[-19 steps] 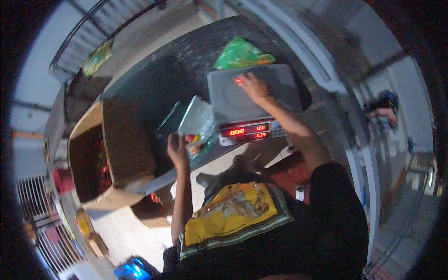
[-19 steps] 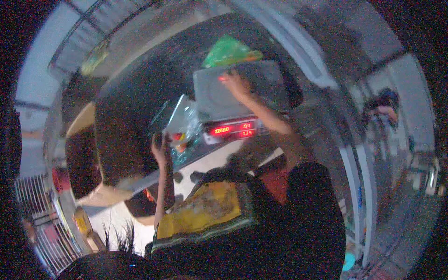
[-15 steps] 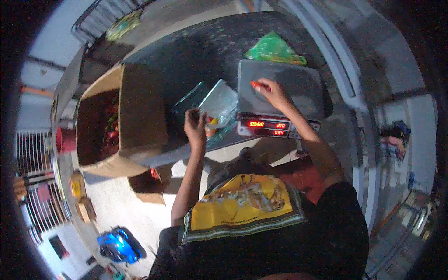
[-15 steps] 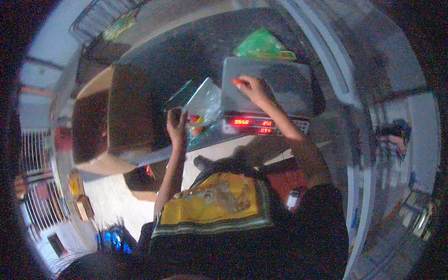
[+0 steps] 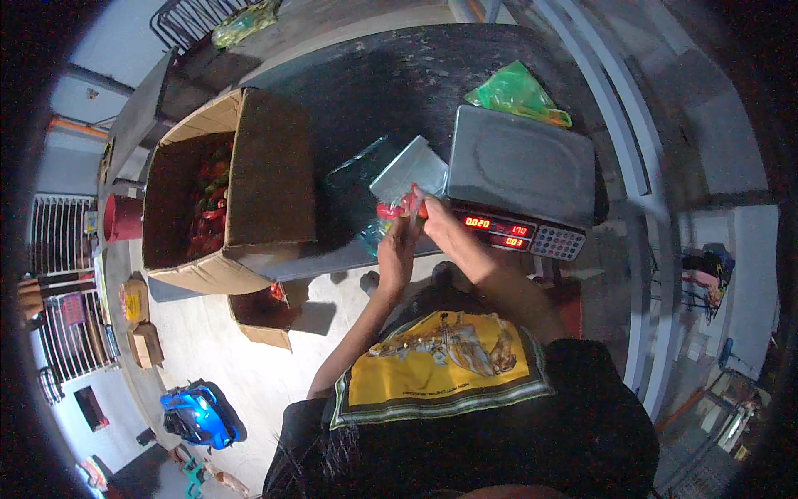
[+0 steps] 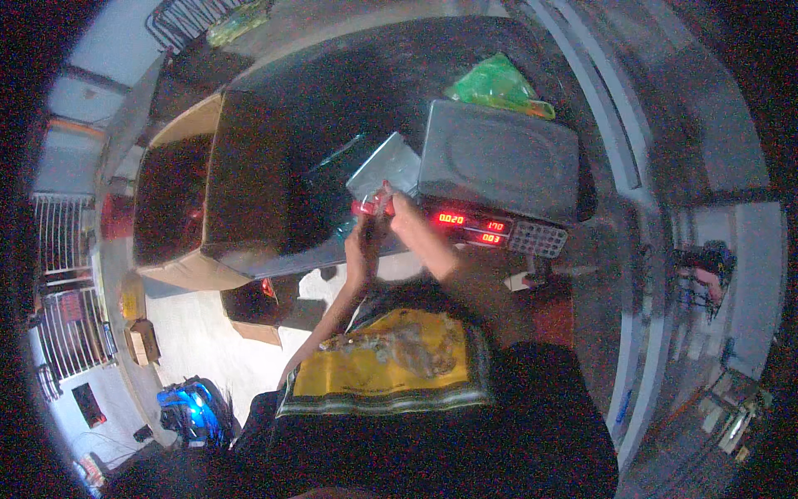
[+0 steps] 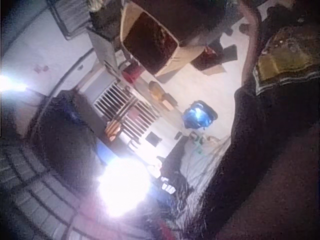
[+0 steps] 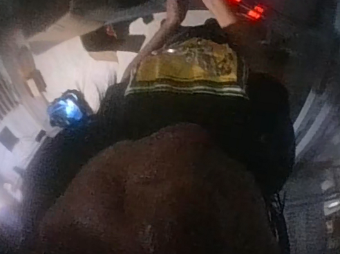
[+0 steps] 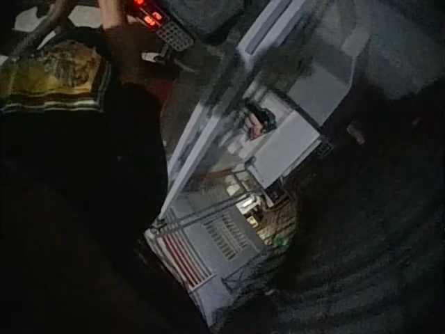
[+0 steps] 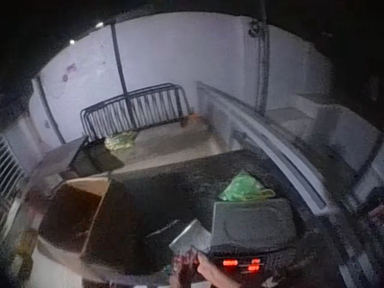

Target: The person selects red and green bell peppers from a cardboard box, places them into clear plastic bags, weighs the bags on a digital scale, and ties the bags shut. The process is repeated for multiple bags.

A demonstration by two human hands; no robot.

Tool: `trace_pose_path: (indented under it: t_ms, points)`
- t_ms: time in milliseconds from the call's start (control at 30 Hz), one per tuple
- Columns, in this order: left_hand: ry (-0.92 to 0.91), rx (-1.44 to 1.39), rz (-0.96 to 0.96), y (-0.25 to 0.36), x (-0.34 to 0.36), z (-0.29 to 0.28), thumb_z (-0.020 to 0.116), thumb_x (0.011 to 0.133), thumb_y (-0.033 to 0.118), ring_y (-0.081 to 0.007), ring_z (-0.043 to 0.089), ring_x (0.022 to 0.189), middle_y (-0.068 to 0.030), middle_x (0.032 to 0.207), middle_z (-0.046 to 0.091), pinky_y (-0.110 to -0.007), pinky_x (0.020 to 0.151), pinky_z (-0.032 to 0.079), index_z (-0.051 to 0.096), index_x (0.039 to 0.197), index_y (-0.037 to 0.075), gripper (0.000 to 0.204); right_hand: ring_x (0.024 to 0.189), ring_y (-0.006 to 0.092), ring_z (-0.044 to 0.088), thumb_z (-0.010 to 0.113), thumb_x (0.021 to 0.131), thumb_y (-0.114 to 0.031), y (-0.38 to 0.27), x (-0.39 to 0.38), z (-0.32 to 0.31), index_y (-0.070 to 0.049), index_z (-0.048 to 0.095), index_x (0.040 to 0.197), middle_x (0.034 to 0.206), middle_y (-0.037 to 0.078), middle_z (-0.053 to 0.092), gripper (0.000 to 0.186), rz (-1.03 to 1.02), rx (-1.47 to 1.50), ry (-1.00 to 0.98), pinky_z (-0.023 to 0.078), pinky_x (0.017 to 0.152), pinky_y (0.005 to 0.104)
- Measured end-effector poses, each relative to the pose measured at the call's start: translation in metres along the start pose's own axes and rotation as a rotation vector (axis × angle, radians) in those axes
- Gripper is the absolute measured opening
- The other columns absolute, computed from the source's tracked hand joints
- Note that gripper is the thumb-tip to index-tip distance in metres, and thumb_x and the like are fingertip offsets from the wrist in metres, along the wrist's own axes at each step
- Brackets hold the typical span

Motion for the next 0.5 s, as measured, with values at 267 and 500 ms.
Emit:
trace_pose_path:
  t_ms: [267,500]
  points:
    - [0.444,-0.198,0.011,-0.033,0.020,-0.081,0.052,0.083,0.002,-0.0113,0.041,0.068,-0.0040,0.072,0.045,-0.024,0.063,0.038,0.048,0.086,0.001,0.005,0.079,0.0251,0.058,0.046,0.087,-0.030,0.004,-0.036,0.071,-0.003,0.058,0.097,0.089,0.014,0.060,0.030,-0.681,-1.213,-0.266,0.047,0.068,0.0372]
    - [0.414,-0.071,0.135,0.020,0.033,-0.102,0.049,0.082,-0.002,-0.0122,0.043,0.068,-0.0072,0.072,0.047,-0.024,0.064,0.038,0.048,0.087,-0.001,0.005,0.088,0.0280,0.056,0.053,0.078,-0.014,-0.077,-0.137,0.127,-0.001,0.058,0.084,0.084,0.013,0.058,0.015,-1.343,-2.361,-0.372,0.040,0.085,0.0419]
Point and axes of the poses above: each hand's wrist, its own x-axis towards the middle knuckle, its own z-axis out of the palm, y = z × x, the point moved 6 cm from there along x, towards the middle knuckle
